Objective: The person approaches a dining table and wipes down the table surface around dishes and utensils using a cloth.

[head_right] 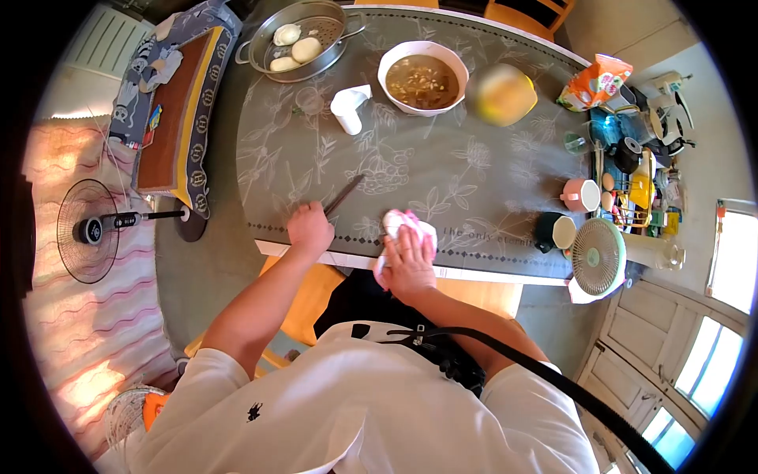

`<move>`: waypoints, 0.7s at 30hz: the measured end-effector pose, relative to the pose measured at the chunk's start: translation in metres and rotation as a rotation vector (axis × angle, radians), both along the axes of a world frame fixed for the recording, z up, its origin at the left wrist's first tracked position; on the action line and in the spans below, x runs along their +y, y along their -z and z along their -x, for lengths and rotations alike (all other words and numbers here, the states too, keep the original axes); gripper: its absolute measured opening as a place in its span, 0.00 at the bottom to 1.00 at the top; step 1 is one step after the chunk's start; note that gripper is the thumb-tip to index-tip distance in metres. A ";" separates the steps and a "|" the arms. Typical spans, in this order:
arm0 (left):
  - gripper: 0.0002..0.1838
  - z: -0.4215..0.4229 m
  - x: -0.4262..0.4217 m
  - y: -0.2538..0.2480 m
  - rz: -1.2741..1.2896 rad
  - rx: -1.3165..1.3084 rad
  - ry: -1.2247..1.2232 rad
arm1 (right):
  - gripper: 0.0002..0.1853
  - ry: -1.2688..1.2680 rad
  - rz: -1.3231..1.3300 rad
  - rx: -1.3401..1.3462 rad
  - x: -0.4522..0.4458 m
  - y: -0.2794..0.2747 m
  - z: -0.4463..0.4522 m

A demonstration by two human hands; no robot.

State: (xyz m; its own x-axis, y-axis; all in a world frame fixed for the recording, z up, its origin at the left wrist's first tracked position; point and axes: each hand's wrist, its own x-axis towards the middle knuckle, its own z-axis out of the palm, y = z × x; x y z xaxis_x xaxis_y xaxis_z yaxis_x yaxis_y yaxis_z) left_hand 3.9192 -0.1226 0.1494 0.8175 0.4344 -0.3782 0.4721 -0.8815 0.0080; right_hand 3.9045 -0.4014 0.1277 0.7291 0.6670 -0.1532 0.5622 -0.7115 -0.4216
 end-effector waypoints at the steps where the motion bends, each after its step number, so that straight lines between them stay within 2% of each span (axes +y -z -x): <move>1: 0.18 -0.001 0.001 -0.003 0.008 0.012 -0.006 | 0.44 -0.054 -0.014 -0.020 0.012 0.000 -0.001; 3: 0.19 -0.001 0.005 -0.007 0.009 0.020 -0.022 | 0.42 -0.122 -0.053 -0.088 0.040 -0.002 -0.010; 6: 0.19 -0.001 0.013 -0.007 -0.004 0.001 -0.060 | 0.41 -0.096 -0.090 -0.127 0.083 0.004 -0.030; 10: 0.20 0.005 0.033 -0.008 -0.018 0.018 -0.148 | 0.40 -0.048 0.117 -0.186 0.124 0.017 -0.083; 13: 0.20 0.013 0.048 -0.005 0.011 -0.004 -0.157 | 0.40 0.097 0.245 -0.068 0.105 -0.008 -0.137; 16: 0.20 0.029 0.061 0.002 0.056 -0.067 -0.170 | 0.41 0.336 0.271 -0.159 0.056 -0.009 -0.162; 18: 0.20 0.038 0.068 0.006 0.088 -0.101 -0.206 | 0.42 0.480 0.214 -0.177 0.037 -0.001 -0.159; 21: 0.21 0.048 0.074 0.011 0.127 -0.155 -0.261 | 0.43 0.525 0.295 -0.183 0.074 0.002 -0.134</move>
